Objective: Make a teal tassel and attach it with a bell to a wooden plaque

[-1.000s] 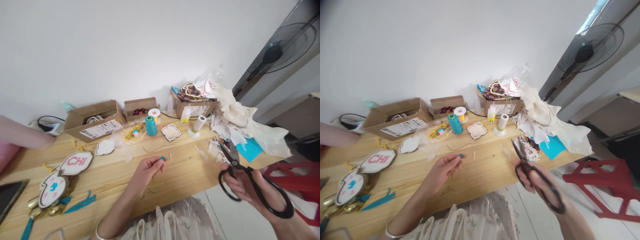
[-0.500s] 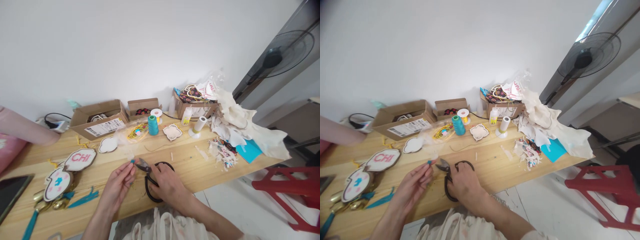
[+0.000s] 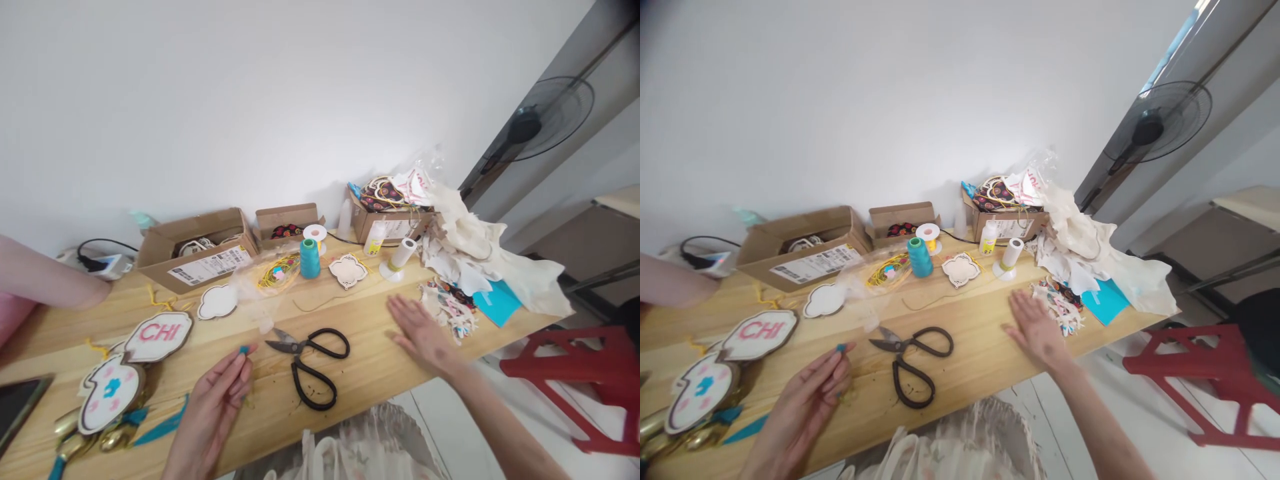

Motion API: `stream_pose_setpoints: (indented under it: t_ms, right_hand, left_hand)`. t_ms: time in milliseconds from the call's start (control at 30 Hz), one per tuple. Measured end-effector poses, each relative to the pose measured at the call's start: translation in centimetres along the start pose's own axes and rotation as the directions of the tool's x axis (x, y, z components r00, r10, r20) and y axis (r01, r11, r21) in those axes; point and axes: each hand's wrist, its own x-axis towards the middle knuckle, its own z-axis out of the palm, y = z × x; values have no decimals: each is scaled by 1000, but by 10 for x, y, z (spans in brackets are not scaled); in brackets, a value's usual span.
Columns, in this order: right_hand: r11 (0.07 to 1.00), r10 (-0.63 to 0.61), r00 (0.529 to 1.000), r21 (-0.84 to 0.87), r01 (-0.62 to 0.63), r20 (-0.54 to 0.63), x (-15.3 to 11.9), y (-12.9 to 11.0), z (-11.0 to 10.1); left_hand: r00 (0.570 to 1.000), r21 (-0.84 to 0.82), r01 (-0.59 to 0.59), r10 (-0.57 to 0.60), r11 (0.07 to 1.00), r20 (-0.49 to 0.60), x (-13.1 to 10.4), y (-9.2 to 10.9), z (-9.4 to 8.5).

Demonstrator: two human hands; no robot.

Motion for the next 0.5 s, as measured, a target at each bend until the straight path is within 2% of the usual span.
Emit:
stream_pose_setpoints:
  t_ms: [67,100,167,200,233,300,367,433,500]
  right_hand:
    - [993,93,983,-59,-104,-161,-5,12,-17]
    - [987,123,958,-65,-145,-261,-4,11,-25]
    - [983,150,878,-31,-184,-455,6,-8,-37]
    - [984,151,842,1,-176,-518,14,-24,-41]
    - [989,137,825,30,-144,-548,22,-43,-43]
    - [989,124,824,132,-61,-553,39,-85,-44]
    - [955,97,858,291,62,-504,50,-125,-40]
    - [881,45,944,458,117,-327,56,-156,-33]
    - [795,-25,994,600,85,-107,58,-174,-20]
  left_hand:
    - [999,-33,28,-27,999,45,7,-5,-3]
    - [996,-66,53,-48,996,69,10,-7,-3]
    - [987,-160,120,-100,980,128,15,-11,4]
    - [979,-210,150,-116,966,166,16,-12,9]
    - [970,-252,172,-119,952,212,16,-13,15]
    - [957,-301,165,-79,939,278,14,-14,30]
    - [973,-322,65,11,945,229,10,-16,44]
    - [980,-317,-46,104,947,168,4,-20,56]
    - [976,-293,-131,175,947,128,-1,-24,67]
